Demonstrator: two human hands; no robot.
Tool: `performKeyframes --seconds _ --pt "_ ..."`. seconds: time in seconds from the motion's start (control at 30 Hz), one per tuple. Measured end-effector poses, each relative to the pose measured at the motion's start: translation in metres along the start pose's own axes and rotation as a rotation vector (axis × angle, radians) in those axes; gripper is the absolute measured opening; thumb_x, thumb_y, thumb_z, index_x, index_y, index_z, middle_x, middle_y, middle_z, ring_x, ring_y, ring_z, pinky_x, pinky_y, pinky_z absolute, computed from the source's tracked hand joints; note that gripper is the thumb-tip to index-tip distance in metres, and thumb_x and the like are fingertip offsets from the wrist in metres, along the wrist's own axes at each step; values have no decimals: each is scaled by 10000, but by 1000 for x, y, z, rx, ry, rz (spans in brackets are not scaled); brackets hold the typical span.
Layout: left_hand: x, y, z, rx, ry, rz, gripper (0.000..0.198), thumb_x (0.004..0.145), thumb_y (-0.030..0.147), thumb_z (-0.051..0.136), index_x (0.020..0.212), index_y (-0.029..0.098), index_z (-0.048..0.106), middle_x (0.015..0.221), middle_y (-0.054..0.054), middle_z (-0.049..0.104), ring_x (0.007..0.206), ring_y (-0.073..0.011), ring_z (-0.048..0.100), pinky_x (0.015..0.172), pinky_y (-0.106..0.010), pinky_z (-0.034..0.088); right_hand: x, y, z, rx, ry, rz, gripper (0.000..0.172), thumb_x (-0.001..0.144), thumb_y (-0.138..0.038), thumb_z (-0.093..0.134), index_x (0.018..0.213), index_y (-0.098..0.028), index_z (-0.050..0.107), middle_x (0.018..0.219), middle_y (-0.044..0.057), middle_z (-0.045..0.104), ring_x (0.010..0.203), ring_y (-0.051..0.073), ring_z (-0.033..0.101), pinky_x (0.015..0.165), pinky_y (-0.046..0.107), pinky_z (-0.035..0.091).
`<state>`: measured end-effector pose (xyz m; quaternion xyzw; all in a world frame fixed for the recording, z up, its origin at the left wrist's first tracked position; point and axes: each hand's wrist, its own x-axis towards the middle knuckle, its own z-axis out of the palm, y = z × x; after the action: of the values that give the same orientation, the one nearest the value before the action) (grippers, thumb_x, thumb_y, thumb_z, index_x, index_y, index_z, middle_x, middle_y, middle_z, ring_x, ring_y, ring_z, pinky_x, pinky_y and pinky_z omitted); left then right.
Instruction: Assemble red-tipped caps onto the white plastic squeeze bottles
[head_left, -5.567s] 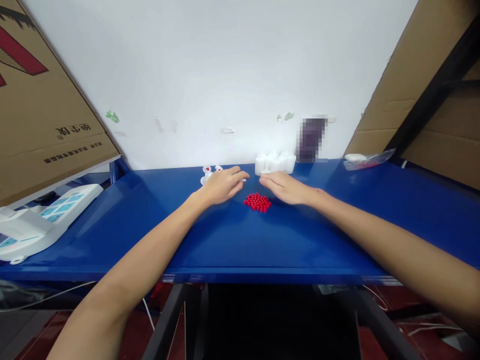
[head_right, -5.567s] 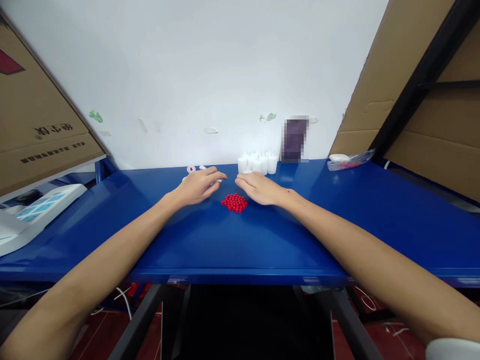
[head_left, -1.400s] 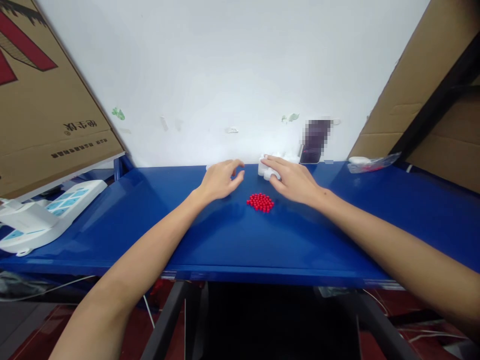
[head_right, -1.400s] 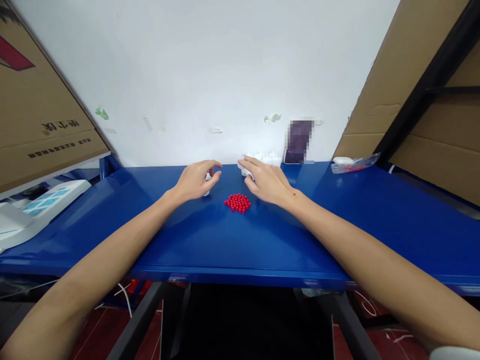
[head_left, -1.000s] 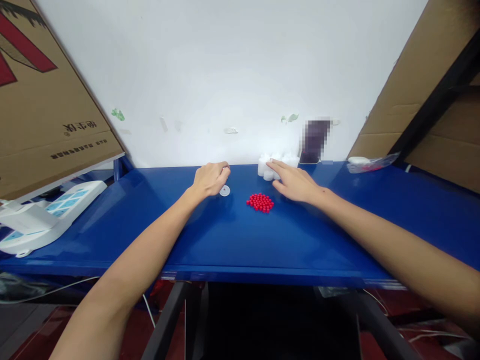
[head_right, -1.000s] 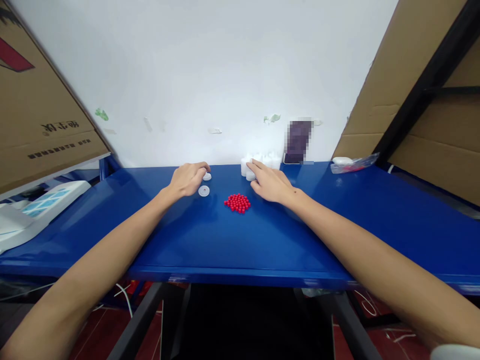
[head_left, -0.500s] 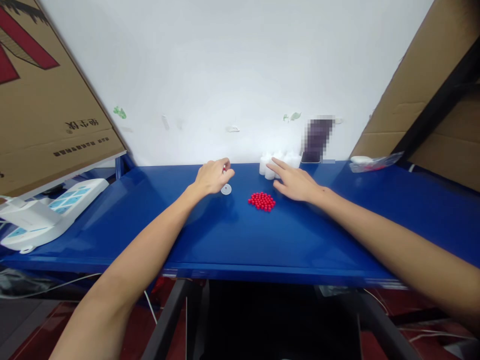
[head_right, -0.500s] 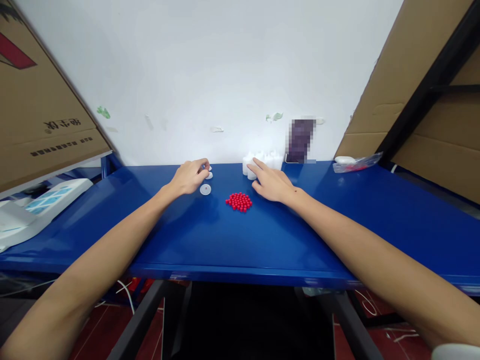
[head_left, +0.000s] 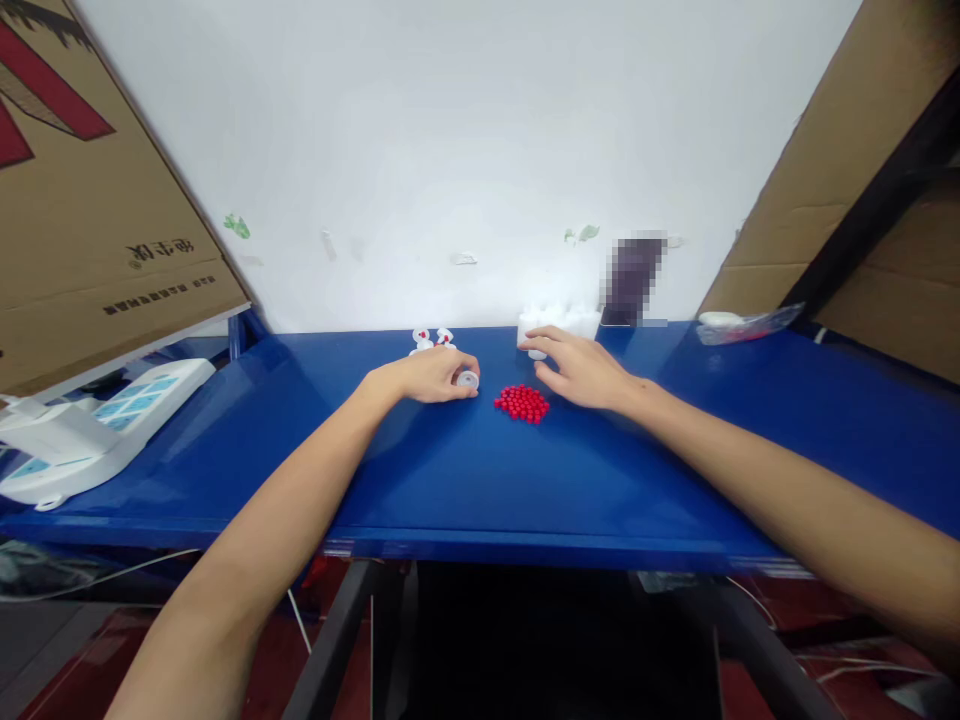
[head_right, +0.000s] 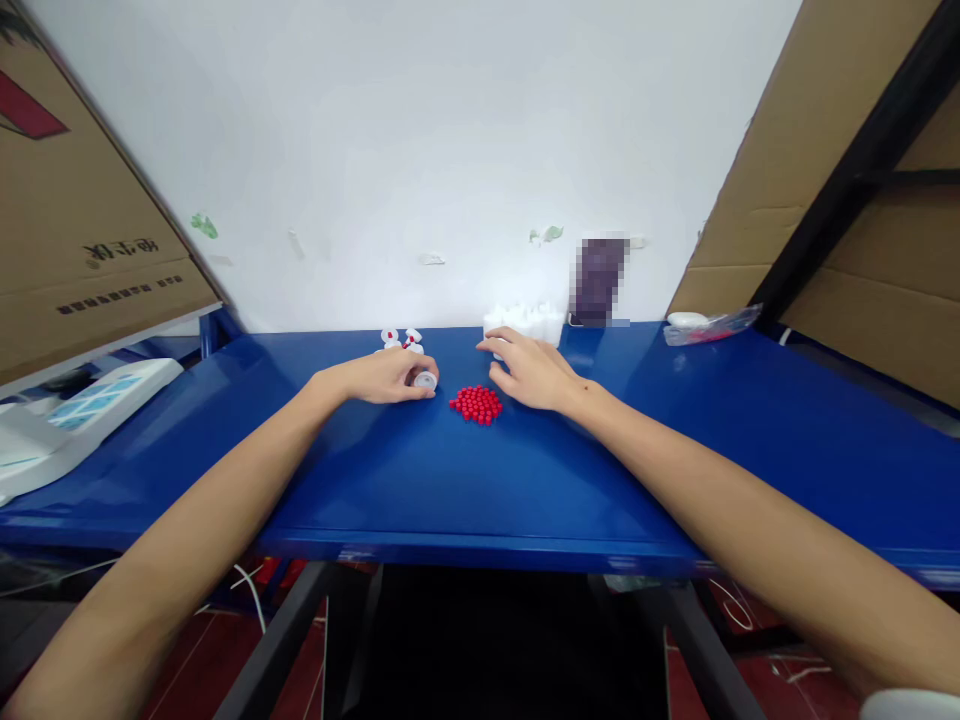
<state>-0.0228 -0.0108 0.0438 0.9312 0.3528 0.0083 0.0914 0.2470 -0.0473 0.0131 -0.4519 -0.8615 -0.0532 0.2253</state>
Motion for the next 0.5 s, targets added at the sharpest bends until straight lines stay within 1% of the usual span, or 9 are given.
performKeyframes --seconds 0.07,0.13,0.2,0.3,0.4,0.5 --pt "1 -2 1 -36 5 67 291 880 383 572 1026 168 703 839 -46 694 727 -155 603 660 -255 411 0 -1 2 35 4 -31 415 951 -230 445 1319 -185 631 1412 97 607 1185 292 646 977 464 546" --pt "2 -1 1 -67 45 131 262 903 352 548 994 161 703 829 -40 695 709 -142 592 663 -254 413 1 -2 4 64 7 -62 395 952 -227 448 1289 -186 649 1363 92 642 1157 284 657 978 464 541" --pt "3 2 2 -76 141 202 237 921 308 521 979 164 700 884 -44 716 742 -142 605 697 -261 430 1 -3 5 91 14 -82 385 948 -220 453 1273 -190 659 1318 91 668 1133 279 665 971 463 539" --pt "5 7 5 -53 319 289 206 914 245 521 988 174 699 967 -51 735 817 -153 636 763 -276 458 1 -5 5 133 33 -94 400 944 -206 456 1295 -187 648 1283 103 687 1117 277 669 961 468 536" --pt "8 13 9 25 440 328 200 908 211 518 989 173 697 933 -56 725 799 -160 642 748 -287 472 0 -8 4 190 50 -97 453 951 -219 463 1387 -200 580 1346 108 662 1160 283 653 981 481 523" --pt "10 18 13 119 524 350 241 928 173 464 1028 173 684 943 -69 714 814 -170 652 737 -298 484 -1 -10 2 241 50 -111 500 964 -244 464 1463 -214 494 1414 111 619 1204 286 629 1012 484 499"
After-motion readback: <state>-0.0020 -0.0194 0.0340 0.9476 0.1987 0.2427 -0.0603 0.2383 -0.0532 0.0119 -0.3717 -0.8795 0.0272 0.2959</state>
